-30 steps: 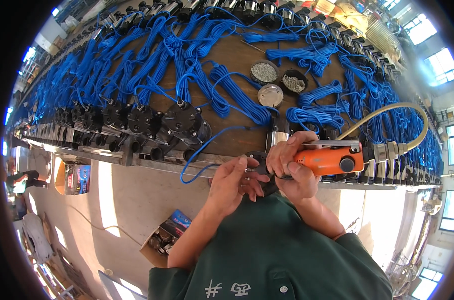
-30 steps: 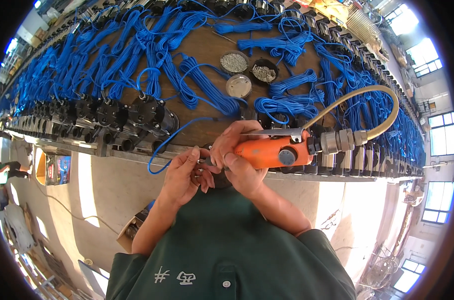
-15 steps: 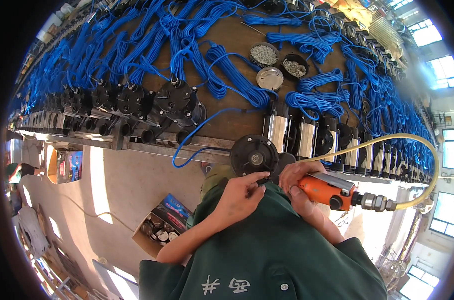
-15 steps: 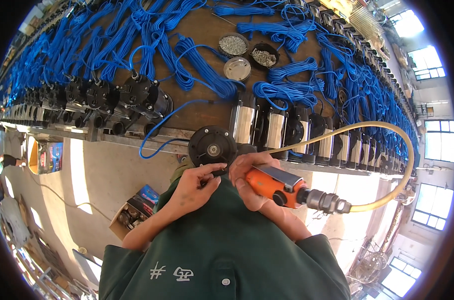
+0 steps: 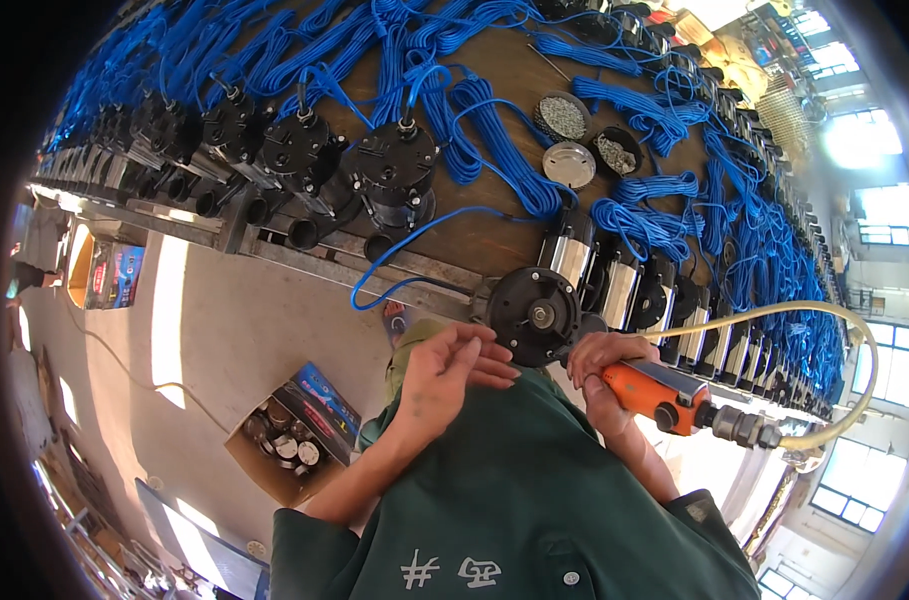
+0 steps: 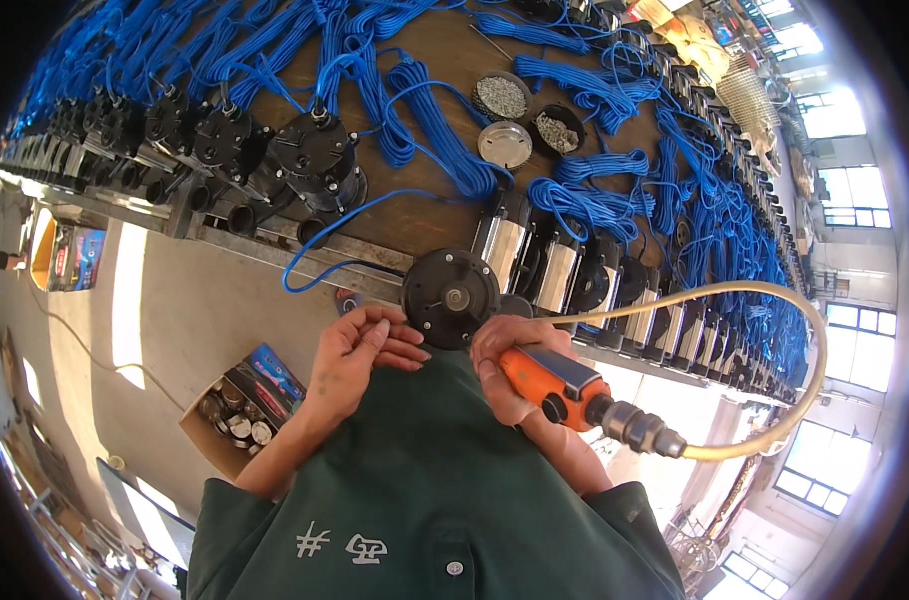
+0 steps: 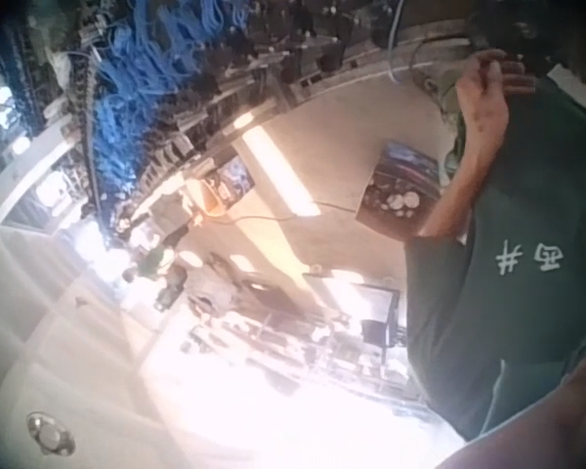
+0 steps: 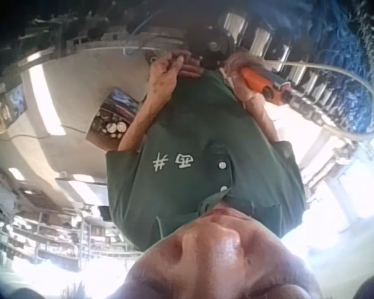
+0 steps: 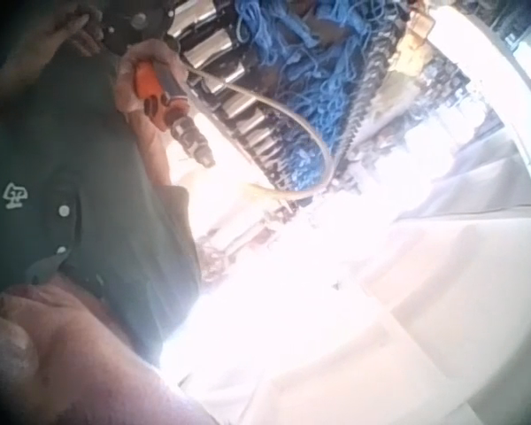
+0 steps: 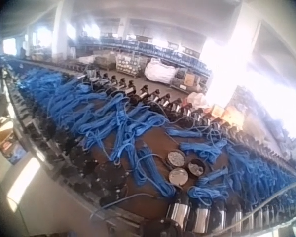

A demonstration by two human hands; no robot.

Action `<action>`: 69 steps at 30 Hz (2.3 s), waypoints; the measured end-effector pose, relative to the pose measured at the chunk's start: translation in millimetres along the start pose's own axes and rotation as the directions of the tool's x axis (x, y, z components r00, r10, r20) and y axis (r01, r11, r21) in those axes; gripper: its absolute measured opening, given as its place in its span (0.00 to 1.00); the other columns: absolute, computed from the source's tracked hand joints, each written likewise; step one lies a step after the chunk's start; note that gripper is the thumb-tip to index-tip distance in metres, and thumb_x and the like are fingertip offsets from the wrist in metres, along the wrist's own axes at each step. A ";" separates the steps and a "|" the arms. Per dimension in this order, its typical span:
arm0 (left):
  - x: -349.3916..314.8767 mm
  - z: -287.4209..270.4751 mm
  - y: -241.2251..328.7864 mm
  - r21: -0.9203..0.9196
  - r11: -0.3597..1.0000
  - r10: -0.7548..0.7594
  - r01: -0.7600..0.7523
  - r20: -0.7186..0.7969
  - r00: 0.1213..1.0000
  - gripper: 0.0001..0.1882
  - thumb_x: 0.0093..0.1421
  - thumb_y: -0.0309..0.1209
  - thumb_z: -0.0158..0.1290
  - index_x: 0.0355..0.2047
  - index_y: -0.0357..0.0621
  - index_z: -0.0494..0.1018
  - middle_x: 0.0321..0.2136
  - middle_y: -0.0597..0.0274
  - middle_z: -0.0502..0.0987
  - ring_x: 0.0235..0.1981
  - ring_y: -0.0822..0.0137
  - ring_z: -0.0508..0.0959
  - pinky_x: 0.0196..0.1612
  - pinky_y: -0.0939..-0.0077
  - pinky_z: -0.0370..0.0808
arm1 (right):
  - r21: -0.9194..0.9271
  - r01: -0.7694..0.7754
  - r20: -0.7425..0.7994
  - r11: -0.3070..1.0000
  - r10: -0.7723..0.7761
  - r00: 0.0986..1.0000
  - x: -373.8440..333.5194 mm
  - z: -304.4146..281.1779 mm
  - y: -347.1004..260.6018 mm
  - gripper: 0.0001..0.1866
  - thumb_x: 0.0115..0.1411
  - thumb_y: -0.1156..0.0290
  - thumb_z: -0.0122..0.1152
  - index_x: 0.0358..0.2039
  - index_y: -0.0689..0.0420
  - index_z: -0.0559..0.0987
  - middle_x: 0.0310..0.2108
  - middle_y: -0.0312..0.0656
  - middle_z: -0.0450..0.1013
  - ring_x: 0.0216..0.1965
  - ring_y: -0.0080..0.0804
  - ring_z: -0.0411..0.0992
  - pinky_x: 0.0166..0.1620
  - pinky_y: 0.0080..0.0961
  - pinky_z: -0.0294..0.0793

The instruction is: The person is assembling components onto industrial pumps by hand and using an air-powered screwdriver, placing rubber seals, metal plates, and small screws onto the pump housing.

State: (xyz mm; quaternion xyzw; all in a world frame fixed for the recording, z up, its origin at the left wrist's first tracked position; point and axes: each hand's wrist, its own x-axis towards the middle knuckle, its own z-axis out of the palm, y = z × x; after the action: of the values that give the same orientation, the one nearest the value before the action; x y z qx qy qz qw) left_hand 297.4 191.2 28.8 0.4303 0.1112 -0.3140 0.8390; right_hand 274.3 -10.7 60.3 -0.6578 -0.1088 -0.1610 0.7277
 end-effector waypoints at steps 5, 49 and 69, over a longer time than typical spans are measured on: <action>2.6 -15.4 -7.1 -0.060 0.998 -0.029 0.030 0.009 1.000 0.11 0.63 0.27 0.52 0.43 0.32 0.69 0.30 0.50 0.78 0.27 0.62 0.81 0.29 0.75 0.79 | -0.099 -0.052 0.159 0.994 0.068 0.985 2.4 -9.4 0.4 0.11 0.42 0.84 0.53 0.29 0.64 0.69 0.19 0.41 0.68 0.20 0.31 0.71 0.27 0.23 0.72; 65.4 -16.8 1.3 0.403 0.854 0.291 -0.328 0.153 0.944 0.14 0.66 0.33 0.49 0.36 0.32 0.77 0.17 0.74 0.64 0.22 0.81 0.63 0.23 0.81 0.60 | 0.213 0.011 -0.007 0.977 -0.010 1.000 61.1 42.7 26.7 0.16 0.47 0.84 0.51 0.40 0.67 0.66 0.21 0.41 0.68 0.21 0.28 0.68 0.29 0.24 0.72; 41.1 -26.1 17.7 -0.301 0.939 0.148 -0.166 -0.084 0.985 0.10 0.68 0.25 0.40 0.45 0.31 0.65 0.42 0.40 0.76 0.42 0.54 0.80 0.46 0.69 0.80 | 0.186 -0.010 -0.013 0.983 0.012 1.000 68.0 47.3 12.5 0.19 0.46 0.84 0.50 0.41 0.68 0.63 0.20 0.40 0.66 0.19 0.27 0.66 0.28 0.25 0.71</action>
State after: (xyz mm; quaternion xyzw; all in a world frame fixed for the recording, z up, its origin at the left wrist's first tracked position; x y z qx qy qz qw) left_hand 342.6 201.8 5.8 0.3115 0.1491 -0.2119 0.9142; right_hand 344.4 31.0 79.2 -0.5864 -0.1147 -0.1507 0.7876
